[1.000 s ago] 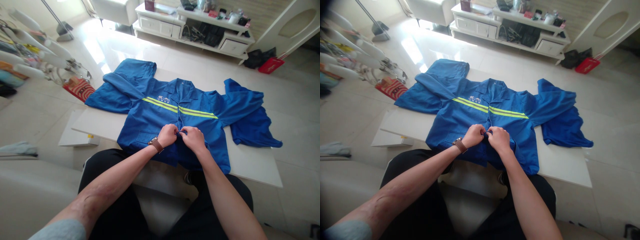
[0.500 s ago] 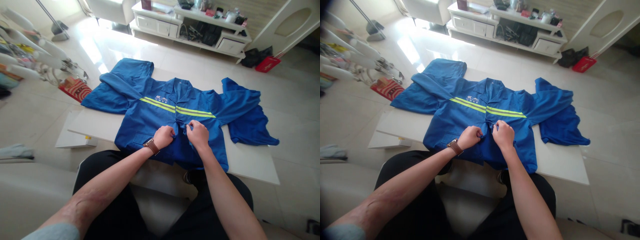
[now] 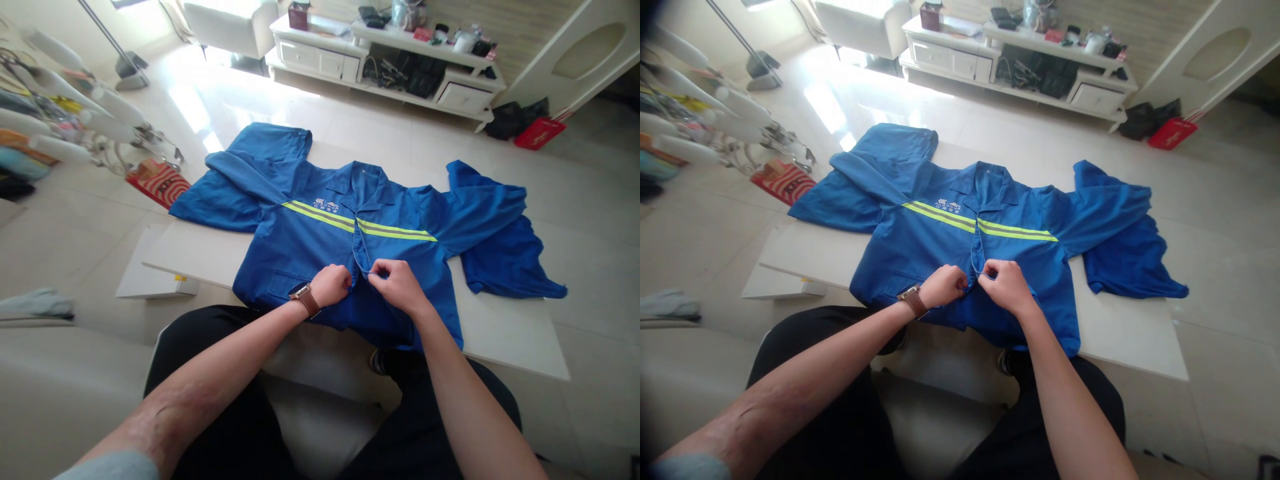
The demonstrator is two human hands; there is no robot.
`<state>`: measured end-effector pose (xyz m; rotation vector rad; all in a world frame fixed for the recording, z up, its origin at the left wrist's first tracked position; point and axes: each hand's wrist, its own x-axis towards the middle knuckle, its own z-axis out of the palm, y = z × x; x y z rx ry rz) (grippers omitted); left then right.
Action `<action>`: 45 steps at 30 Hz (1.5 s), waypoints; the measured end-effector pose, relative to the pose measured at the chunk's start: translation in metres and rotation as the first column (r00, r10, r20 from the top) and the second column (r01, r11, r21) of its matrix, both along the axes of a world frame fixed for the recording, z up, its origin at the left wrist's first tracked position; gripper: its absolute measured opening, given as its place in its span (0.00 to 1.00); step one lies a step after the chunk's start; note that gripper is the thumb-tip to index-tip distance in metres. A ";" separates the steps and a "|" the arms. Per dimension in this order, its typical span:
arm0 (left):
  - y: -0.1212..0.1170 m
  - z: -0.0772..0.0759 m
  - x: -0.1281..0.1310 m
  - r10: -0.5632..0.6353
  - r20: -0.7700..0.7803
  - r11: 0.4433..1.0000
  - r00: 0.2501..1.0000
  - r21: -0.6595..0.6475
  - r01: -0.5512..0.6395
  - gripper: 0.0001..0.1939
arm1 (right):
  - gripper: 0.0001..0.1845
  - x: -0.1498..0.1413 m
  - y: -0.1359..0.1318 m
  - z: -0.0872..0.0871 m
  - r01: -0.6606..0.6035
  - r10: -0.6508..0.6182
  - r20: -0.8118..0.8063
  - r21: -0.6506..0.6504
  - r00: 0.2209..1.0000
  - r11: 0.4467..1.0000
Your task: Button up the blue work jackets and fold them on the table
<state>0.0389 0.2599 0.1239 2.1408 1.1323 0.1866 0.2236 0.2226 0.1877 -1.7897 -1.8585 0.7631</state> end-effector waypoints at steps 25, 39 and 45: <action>-0.003 -0.004 0.002 -0.370 -0.190 0.899 0.909 -0.320 0.299 0.11 | 0.07 -0.005 0.002 -0.026 -0.330 0.430 0.089 -0.511 0.898 0.794; -0.008 -0.005 -0.001 -0.317 -0.219 0.937 0.923 -0.219 0.270 0.09 | 0.07 -0.008 0.000 -0.029 -0.193 0.295 0.221 -0.390 0.930 0.900; -0.009 -0.009 0.000 -0.311 -0.230 0.944 0.922 -0.188 0.271 0.08 | 0.07 0.004 -0.001 -0.030 -0.160 0.223 0.162 -0.329 0.961 0.931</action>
